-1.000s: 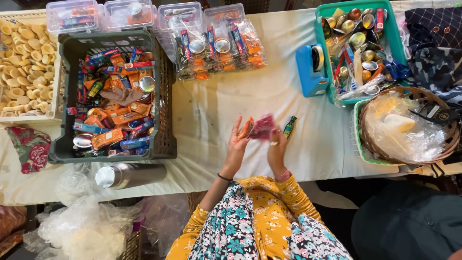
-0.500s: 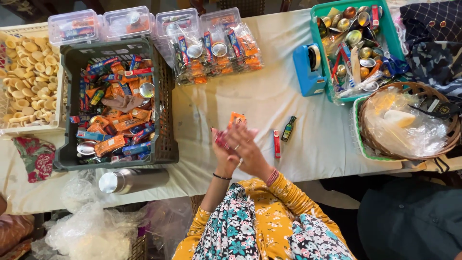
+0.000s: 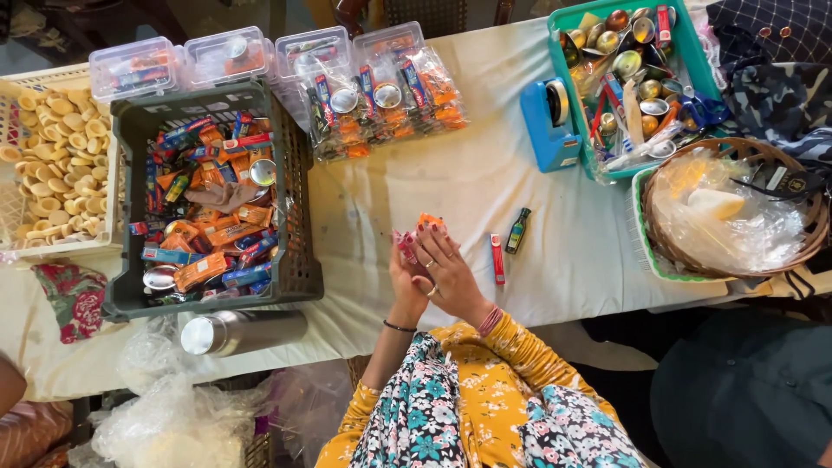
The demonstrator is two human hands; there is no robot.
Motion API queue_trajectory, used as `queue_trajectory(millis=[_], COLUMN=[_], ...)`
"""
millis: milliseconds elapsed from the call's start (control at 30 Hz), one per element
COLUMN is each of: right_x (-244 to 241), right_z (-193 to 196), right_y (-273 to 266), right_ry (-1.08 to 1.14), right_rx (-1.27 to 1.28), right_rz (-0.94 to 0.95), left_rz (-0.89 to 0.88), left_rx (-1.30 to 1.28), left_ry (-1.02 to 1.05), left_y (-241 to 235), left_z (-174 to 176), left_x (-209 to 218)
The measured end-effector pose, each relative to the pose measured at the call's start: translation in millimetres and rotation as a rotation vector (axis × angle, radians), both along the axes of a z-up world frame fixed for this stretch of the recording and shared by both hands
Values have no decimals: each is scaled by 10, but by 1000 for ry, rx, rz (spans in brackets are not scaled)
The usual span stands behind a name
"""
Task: The person sits at a table and wipes small packaged items with a cloth. They then pick up a plastic bag and place the items inside it.
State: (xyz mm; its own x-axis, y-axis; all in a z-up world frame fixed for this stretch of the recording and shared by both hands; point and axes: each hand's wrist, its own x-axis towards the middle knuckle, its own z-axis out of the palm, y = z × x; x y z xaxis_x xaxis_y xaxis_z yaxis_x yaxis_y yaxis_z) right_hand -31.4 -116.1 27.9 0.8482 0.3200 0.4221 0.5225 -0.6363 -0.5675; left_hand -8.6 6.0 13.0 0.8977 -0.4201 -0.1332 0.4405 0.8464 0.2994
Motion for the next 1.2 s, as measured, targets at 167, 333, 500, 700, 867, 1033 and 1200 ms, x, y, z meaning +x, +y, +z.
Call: queue_trajectory(millis=[167,333,500,700,867,1033,1200], right_x=[143,70,208,31,13,53,108], right_z=[42,11,59,63,96,85,-899], right_y=[-111,-18,-68,-7,-60,-138,-389], right_ry=[23,2,-49,-21,2,-140,168], right_rx=[105,137,142,220,222,232,633], right_rz=[-70,-10,65,85,224,155,-197], left_rz=[67,-95,162,-121,108,97,180], left_rx=[143,-689,24,-777,-57,-191,114], left_ry=[73,-184,-6,-99,166,179,75], left_y=[-62,51,21,147,129,141,118], left_z=[-129,-568,-702,-708,74,24,-121], left_x=[-129,-5,-89,14,95,125,180])
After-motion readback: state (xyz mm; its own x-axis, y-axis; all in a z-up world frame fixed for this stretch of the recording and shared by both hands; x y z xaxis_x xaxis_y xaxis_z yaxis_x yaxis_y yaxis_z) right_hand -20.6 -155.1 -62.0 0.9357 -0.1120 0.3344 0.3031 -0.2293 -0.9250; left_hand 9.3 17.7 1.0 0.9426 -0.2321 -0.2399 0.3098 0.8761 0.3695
